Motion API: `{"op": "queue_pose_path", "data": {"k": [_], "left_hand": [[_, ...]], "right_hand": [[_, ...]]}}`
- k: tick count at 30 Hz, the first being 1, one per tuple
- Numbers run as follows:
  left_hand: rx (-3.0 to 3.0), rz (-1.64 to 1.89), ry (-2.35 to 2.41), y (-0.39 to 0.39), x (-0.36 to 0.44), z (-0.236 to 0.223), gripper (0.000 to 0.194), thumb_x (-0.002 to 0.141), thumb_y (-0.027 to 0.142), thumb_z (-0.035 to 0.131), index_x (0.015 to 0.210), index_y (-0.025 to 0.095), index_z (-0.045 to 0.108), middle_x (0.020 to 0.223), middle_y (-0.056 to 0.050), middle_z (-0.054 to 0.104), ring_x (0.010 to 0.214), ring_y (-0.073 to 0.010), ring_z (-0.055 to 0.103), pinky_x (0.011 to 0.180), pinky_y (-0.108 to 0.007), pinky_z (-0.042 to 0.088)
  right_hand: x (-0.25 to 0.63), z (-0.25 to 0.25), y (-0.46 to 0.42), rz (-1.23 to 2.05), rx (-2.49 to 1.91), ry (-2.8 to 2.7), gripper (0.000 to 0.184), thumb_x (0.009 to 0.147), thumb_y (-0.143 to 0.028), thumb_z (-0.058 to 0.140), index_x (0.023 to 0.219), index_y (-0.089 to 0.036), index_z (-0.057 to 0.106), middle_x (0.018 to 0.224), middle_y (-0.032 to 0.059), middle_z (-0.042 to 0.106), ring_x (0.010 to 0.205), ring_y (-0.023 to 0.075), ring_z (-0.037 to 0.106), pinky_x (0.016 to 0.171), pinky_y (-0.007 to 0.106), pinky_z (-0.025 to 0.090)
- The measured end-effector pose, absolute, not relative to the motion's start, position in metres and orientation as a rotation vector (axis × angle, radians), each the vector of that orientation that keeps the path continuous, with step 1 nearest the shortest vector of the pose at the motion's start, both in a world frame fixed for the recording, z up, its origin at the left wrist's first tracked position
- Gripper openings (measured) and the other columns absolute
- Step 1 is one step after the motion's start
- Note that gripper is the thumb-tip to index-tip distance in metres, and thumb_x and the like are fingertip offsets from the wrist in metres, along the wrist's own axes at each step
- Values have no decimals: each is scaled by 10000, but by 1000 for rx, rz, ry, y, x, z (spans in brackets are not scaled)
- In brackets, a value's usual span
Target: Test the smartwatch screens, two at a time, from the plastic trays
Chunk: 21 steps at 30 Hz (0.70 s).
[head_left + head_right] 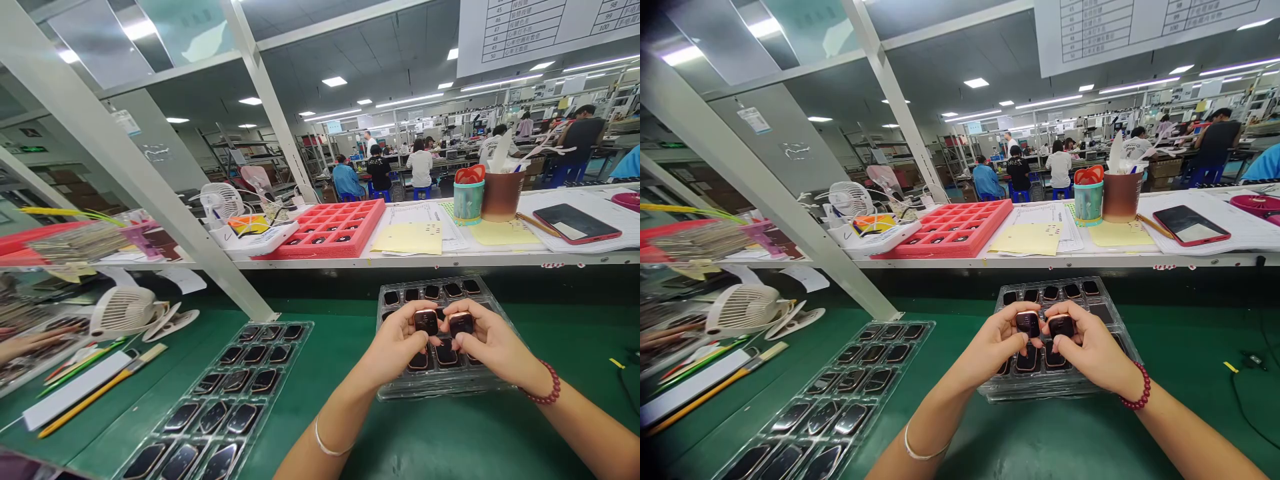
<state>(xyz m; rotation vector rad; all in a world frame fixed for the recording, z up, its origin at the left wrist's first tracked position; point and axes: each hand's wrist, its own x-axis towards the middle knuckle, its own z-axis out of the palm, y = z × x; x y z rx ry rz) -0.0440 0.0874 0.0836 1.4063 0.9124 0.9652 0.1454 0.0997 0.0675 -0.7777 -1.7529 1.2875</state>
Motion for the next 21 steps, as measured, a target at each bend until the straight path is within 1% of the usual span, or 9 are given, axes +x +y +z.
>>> {"op": "queue_pose_path", "data": {"k": [6,9,12,14,16,19,21], "left_hand": [[1428,968,917,89,-45,81,358,785,191,521,1139,146,497,939,-83,608,742,-154,630,575,-221,431],[1437,966,928,89,-45,82,390,770,156,526,1158,154,485,965,-86,606,774,-162,632,581,-220,438],[1443,975,950,88,-46,83,407,756,122,526,1159,162,489,979,-82,607,774,-153,631,592,-219,446],[1449,979,966,88,-46,82,387,770,141,529,1155,166,497,992,-82,611,772,-149,633,592,-217,447],[1459,985,975,88,-46,81,333,800,197,529,1130,161,519,976,-82,619,747,-147,636,570,-211,438],[1475,999,990,89,-46,80,264,833,262,508,1064,143,557,900,-72,632,670,-128,632,535,-199,412],[1476,1014,1005,89,-46,80,261,816,226,526,1063,145,555,906,-69,636,675,-123,631,542,-195,414]], "right_hand": [[146,67,99,1279,-786,-1754,227,827,-143,505,1045,-206,506,907,31,579,768,143,581,663,268,522],[147,67,99,1326,-781,-1747,237,831,-143,502,1060,-204,501,925,31,581,741,129,582,650,259,514],[149,66,101,1380,-764,-1736,225,868,-178,468,1090,-204,493,945,37,592,716,119,595,626,249,504],[149,64,102,1381,-772,-1725,201,900,-212,430,1087,-200,501,942,41,599,697,115,601,612,247,500],[149,64,102,1375,-787,-1720,197,914,-226,406,1078,-197,512,928,39,602,677,110,600,602,244,498],[148,66,99,1375,-784,-1738,220,888,-183,434,1092,-202,514,941,34,595,701,107,596,622,240,499],[147,69,97,1374,-776,-1758,268,848,-135,465,1101,-206,512,954,32,592,731,110,589,640,237,498]]}}
